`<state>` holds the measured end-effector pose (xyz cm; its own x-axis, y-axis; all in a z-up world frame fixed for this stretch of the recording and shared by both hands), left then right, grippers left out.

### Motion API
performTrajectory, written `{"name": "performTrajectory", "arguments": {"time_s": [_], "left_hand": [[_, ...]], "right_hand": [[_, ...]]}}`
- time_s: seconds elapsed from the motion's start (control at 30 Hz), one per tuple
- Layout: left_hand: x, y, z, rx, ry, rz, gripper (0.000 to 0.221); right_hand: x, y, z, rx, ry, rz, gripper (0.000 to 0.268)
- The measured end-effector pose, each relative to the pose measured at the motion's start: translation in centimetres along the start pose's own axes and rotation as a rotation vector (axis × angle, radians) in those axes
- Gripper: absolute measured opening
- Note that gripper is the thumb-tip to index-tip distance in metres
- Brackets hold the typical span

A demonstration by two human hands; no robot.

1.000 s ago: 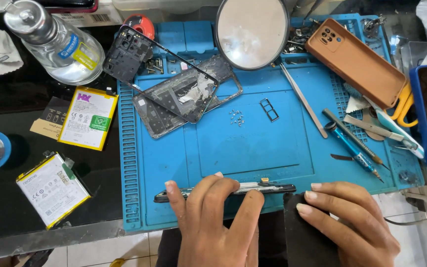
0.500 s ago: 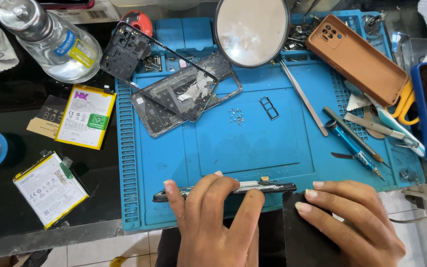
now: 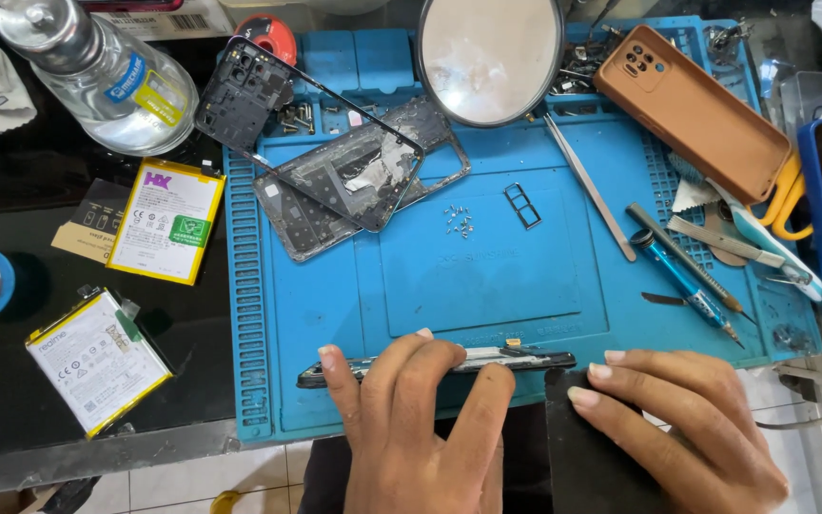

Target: Disassembling a smartphone by removing the battery and prying the screen from the frame to prepare for replacement.

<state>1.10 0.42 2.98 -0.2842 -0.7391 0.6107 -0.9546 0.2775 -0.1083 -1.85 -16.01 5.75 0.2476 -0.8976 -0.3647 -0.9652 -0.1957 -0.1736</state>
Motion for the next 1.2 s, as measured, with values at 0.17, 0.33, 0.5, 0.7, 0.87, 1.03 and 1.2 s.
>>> {"name": "performTrajectory", "arguments": {"time_s": [0.17,0.33,0.5,0.7,0.87,1.03,1.2], "left_hand": [[0.1,0.0,-0.1,-0.010,0.004,-0.023,0.003],[0.2,0.0,-0.1,-0.002,0.003,-0.017,0.006],[0.2,-0.1,-0.2,0.008,0.006,-0.014,0.006],[0.3,-0.2,-0.3,0.011,-0.002,-0.012,0.007],[0.3,-0.2,-0.3,-0.001,-0.012,-0.015,0.005],[0.3,-0.2,-0.3,0.007,-0.002,-0.013,0.007],[0.5,-0.2,-0.4,0.032,0.000,-0.007,0.007]], "right_hand": [[-0.3,-0.5,-0.3,0.002,-0.012,-0.008,0.038],[-0.6,-0.8,-0.2,0.026,-0.012,-0.013,0.037],[-0.7,-1.0,-0.3,0.039,-0.008,-0.019,0.037],[-0.6,-0.8,-0.4,-0.016,0.021,0.001,0.034],[-0.9,-0.8,-0.6,-0.022,0.011,-0.005,0.037],[-1.0,-0.7,-0.4,-0.020,0.020,0.003,0.032],[-1.2,-0.8,-0.3,-0.007,0.028,-0.012,0.028]]}}
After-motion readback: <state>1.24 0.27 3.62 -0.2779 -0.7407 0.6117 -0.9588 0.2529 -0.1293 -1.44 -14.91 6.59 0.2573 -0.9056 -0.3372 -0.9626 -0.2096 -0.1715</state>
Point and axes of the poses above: each hand's wrist, its own y-axis away from the middle knuckle, its own z-axis out of the palm, x = y × z, the point moved 1 cm from there along -y, towards the middle knuckle, and after that the axes turned 11 degrees about -x, right-handed, at the moved point
